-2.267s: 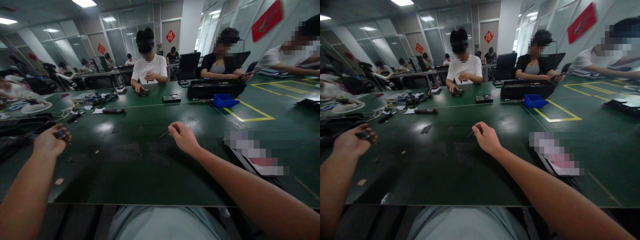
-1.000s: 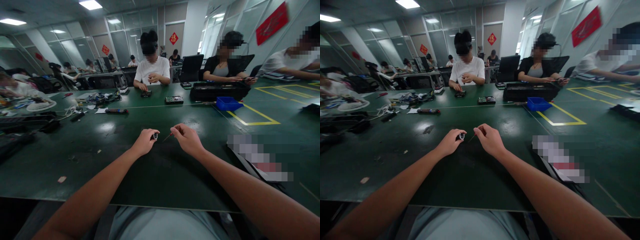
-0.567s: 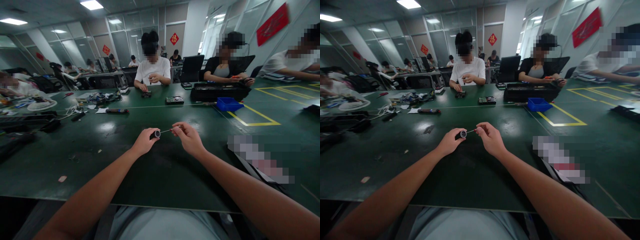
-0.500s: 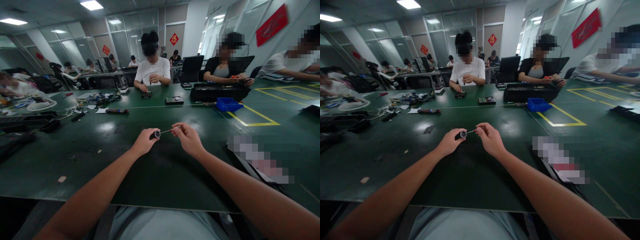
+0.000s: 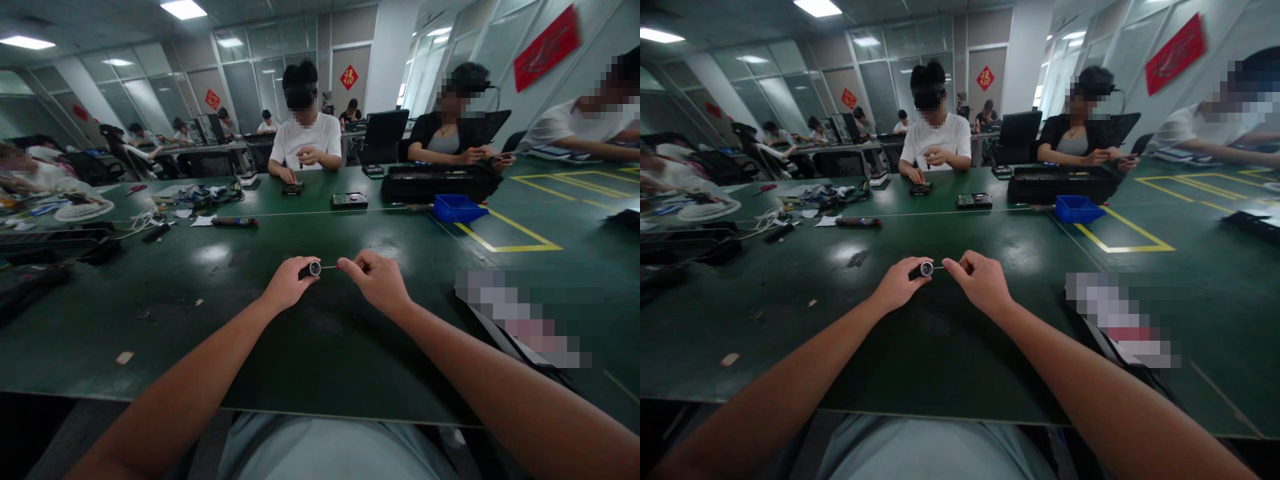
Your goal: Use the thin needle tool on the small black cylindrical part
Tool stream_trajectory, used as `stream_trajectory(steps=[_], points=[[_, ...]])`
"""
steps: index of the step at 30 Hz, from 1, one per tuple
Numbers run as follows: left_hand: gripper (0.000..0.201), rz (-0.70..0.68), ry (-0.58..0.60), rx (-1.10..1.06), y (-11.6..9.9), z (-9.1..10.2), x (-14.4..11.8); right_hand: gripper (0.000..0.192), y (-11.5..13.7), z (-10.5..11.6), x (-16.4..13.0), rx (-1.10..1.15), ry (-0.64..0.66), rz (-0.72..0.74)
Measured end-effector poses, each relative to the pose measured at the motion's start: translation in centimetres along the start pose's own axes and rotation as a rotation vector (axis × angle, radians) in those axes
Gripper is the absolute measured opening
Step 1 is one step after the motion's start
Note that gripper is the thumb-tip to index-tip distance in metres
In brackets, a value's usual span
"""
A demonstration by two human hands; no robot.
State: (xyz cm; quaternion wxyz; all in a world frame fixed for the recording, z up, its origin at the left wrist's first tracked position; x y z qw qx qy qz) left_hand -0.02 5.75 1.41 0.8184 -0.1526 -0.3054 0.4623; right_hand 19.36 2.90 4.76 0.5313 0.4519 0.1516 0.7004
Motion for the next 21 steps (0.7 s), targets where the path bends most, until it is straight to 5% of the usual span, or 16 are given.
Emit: stream_trajectory(steps=[11,21], points=[[0.038,0.000,0.001,-0.008,0.2,0.0,0.0,0.011,1.4,-0.7,-0.4,0.154,0.129,0.155],[0.038,-0.006,-0.005,0.008,0.2,-0.1,0.1,0.033,1.0,-0.9,-0.2,0.098,0.157,0.094]])
Point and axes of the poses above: each hand's wrist, its own x-axis towards the middle knuckle, its own z-axis out of the back of the hand, y = z × x, the point moved 7 cm from there along x, towards the middle knuckle, and after that the axes turned 2 degrees about x, right-handed, at the moved point
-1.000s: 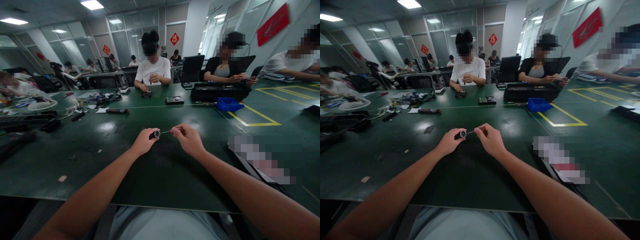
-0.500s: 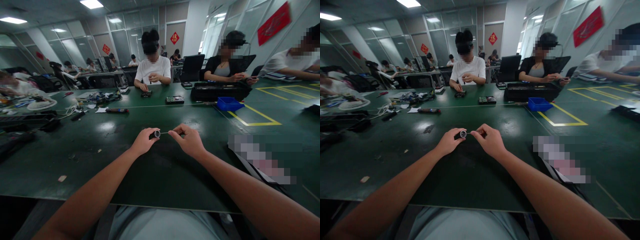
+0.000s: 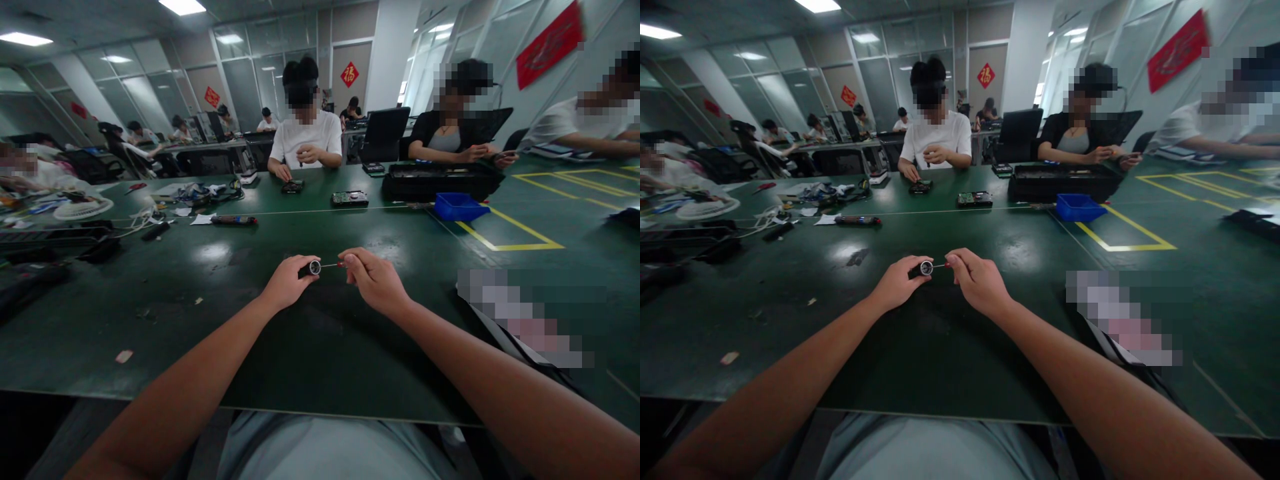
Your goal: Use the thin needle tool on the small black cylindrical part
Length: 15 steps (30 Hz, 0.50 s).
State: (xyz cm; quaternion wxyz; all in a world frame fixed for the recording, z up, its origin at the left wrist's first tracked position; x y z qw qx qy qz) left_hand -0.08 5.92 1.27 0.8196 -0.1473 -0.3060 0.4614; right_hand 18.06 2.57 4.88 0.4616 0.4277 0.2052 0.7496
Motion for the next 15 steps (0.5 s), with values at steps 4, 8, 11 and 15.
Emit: stream_trajectory(steps=[4,8,11,15], points=[[0.038,-0.003,-0.006,0.008,-0.29,0.12,0.02,0.032,-0.02,0.08,-0.05,-0.016,-0.017,0.016],[0.037,0.001,-0.010,0.005,-0.29,0.27,-0.01,0.030,0.06,-0.18,-0.15,0.010,0.038,0.019],[0.037,0.006,-0.011,0.002,-0.15,0.31,-0.03,0.033,0.17,-0.22,-0.18,0.010,0.039,0.015],[0.039,0.013,-0.002,0.002,0.02,0.19,-0.03,0.024,-0.07,0.13,-0.19,0.032,-0.050,-0.020]])
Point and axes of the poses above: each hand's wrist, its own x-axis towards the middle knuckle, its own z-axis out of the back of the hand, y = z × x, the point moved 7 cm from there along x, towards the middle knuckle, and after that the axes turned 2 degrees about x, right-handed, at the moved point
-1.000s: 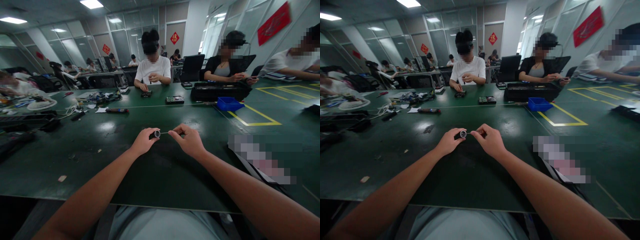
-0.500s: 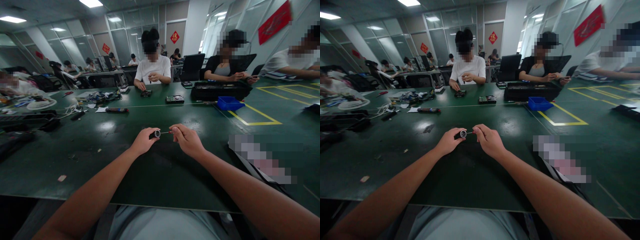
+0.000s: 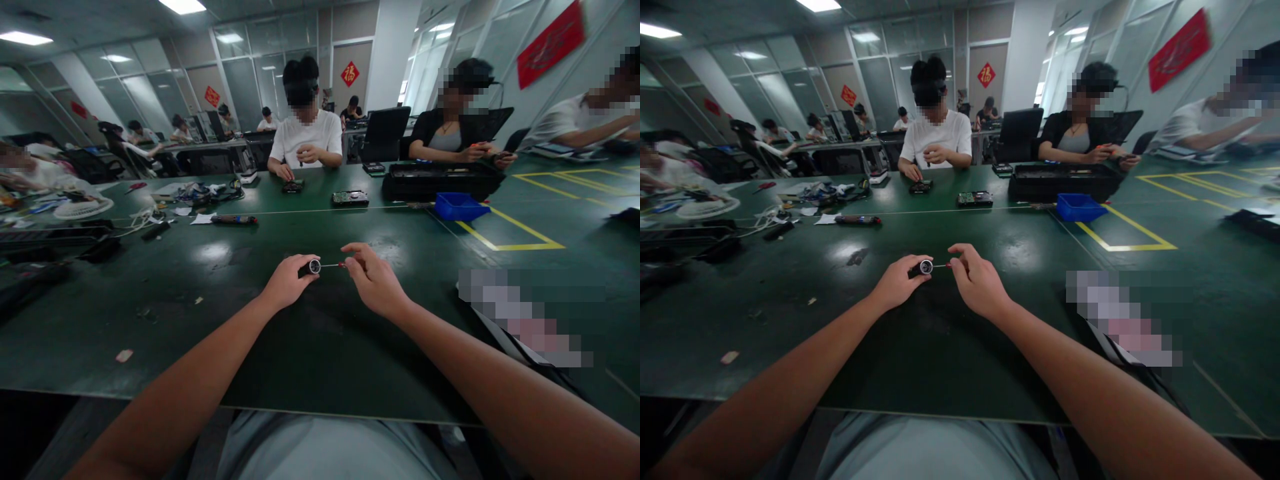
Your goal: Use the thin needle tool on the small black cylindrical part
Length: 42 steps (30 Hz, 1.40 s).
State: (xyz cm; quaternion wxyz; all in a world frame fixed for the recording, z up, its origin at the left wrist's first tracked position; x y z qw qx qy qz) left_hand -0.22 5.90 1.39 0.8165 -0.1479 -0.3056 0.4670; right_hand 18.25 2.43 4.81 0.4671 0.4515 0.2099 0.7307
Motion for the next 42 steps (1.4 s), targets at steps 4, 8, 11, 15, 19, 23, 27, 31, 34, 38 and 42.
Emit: stream_trajectory(steps=[4,8,11,15,19,23,27,31,34,38,42], points=[[0.040,-0.002,-0.001,0.000,-0.1,-0.1,0.0,0.019,-0.9,0.0,0.1,0.234,-0.061,-0.078],[0.041,-0.024,-0.002,0.017,-0.5,-0.1,0.0,0.025,-2.3,-0.5,0.4,0.508,-0.124,-0.170],[0.041,-0.055,0.010,0.020,-1.0,-0.1,0.0,0.027,-3.8,-0.8,0.6,0.716,-0.199,-0.288],[0.039,-0.070,0.021,0.016,-1.4,0.1,0.1,0.025,-5.6,-1.9,0.5,0.954,-0.178,-0.521],[0.039,-0.056,0.046,0.038,-1.4,-0.1,0.1,0.026,-6.0,-2.1,0.5,0.979,-0.157,-0.567],[0.039,-0.021,0.041,0.056,-1.2,0.0,0.1,0.029,-5.2,-0.9,0.6,0.805,-0.217,-0.408],[0.041,-0.019,0.027,0.056,-1.3,0.2,0.0,0.029,-4.4,-0.4,0.6,0.660,-0.217,-0.311],[0.042,-0.037,0.031,0.060,-1.4,0.2,0.0,0.027,-3.3,-0.1,0.6,0.517,-0.183,-0.224],[0.042,-0.034,0.028,0.066,-1.2,0.1,0.0,0.026,-2.3,0.3,0.5,0.378,-0.157,-0.172],[0.043,-0.033,0.023,0.066,-1.2,0.1,0.0,0.035,-1.2,1.3,0.2,0.082,-0.166,-0.139],[0.042,-0.023,0.025,0.067,-1.2,0.1,0.0,0.041,-0.5,1.7,0.1,-0.036,-0.177,-0.094]])
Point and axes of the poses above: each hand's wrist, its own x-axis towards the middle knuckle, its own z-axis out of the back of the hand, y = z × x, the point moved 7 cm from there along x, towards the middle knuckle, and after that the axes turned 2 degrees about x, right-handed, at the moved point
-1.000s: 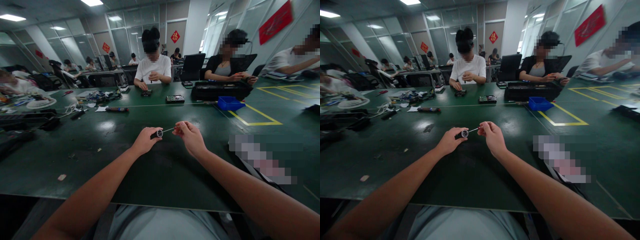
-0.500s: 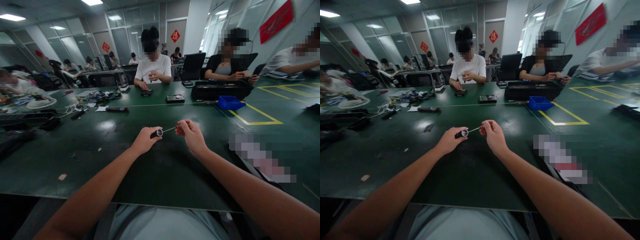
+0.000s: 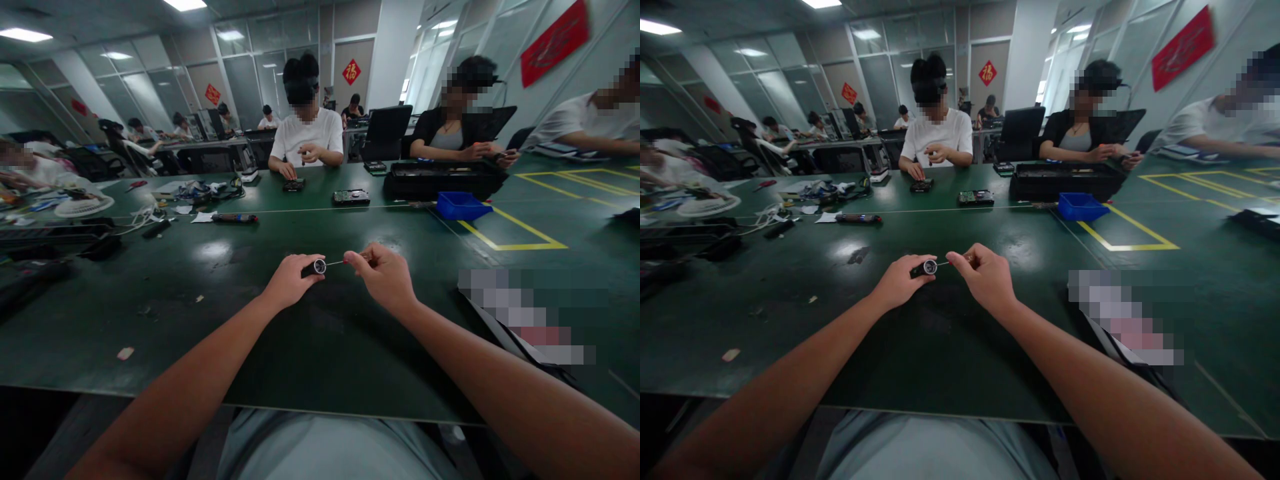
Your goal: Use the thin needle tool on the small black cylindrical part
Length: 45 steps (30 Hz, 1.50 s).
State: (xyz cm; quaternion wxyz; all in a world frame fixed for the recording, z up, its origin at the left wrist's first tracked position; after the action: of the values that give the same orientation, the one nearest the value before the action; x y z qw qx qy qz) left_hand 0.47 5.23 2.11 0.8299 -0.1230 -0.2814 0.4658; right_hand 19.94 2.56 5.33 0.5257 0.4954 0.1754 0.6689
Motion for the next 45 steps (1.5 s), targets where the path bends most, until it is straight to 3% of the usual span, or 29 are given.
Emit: stream_trajectory(steps=[6,14,26,32,39,45], points=[[0.042,0.000,-0.006,-0.006,0.2,0.0,0.0,0.016,0.9,-0.7,-0.3,0.116,0.086,0.135],[0.041,-0.012,-0.002,-0.009,0.2,-0.1,0.0,0.036,0.8,-0.7,-0.4,0.013,0.099,0.108],[0.040,-0.012,0.004,-0.017,0.4,-0.2,0.0,0.030,1.3,-1.0,-0.6,-0.009,0.151,0.150],[0.041,0.005,-0.016,-0.032,0.4,-0.1,0.0,0.022,-0.4,-1.4,-0.2,0.336,0.080,-0.029],[0.039,-0.054,-0.004,-0.088,-0.2,0.1,0.1,0.033,-3.5,-2.8,0.2,0.728,-0.014,-0.270],[0.039,-0.091,0.004,-0.089,-0.5,0.5,0.4,0.031,-4.4,-4.0,0.4,0.851,0.121,-0.424]])
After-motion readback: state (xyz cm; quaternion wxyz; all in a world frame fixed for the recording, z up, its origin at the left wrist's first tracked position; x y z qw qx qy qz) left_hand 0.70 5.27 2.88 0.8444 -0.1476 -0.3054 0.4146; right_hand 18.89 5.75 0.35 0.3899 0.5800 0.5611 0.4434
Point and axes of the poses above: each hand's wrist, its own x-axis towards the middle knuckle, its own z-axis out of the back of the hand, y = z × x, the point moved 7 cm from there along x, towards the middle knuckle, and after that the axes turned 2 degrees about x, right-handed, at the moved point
